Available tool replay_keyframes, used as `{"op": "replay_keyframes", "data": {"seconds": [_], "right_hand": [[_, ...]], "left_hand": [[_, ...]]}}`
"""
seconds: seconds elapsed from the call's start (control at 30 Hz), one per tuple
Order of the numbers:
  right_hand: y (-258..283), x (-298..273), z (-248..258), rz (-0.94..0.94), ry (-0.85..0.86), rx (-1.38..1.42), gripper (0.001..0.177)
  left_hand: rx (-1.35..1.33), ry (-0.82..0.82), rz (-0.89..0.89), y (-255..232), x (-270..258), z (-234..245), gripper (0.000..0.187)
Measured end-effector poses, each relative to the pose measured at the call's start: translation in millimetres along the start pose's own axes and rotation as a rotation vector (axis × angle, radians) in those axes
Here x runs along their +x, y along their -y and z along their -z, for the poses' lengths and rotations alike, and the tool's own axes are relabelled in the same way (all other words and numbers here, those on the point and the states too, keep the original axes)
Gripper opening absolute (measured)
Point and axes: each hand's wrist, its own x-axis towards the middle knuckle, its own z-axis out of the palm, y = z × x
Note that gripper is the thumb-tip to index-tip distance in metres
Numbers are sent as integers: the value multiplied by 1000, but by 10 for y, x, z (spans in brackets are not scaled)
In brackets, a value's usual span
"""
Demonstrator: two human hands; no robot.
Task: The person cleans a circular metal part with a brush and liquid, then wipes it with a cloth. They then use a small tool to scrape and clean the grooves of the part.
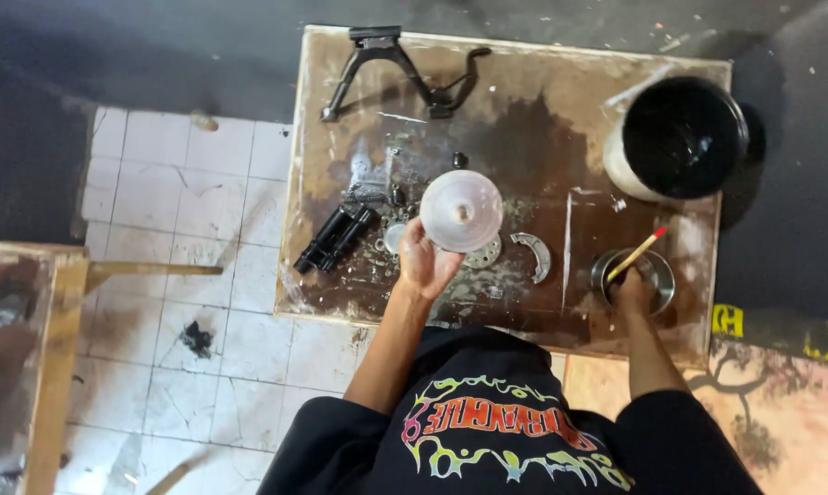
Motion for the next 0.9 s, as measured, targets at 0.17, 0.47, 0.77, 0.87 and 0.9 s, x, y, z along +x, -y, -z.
{"op": "replay_keyframes", "data": {"seconds": [0.17,0.47,0.77,0.87,0.9], "right_hand": [[-258,-429,713,-163,50,165,42],[3309,-1320,1845,243,-260,699,42],[4534,-1472,1973,825,-236,396,28],[4550,-1624,1848,816,-306,175,34],[4582,-1719,1835,803,-345,84,38]], "left_hand": [[-83,177,39,-91,-125,-382,68],[18,200,186,166,-79,-589,75],[231,266,147,347,-128,-541,67],[306,277,76,448,-85,-351,65],[338,287,38,490,-56,-262,63]]}}
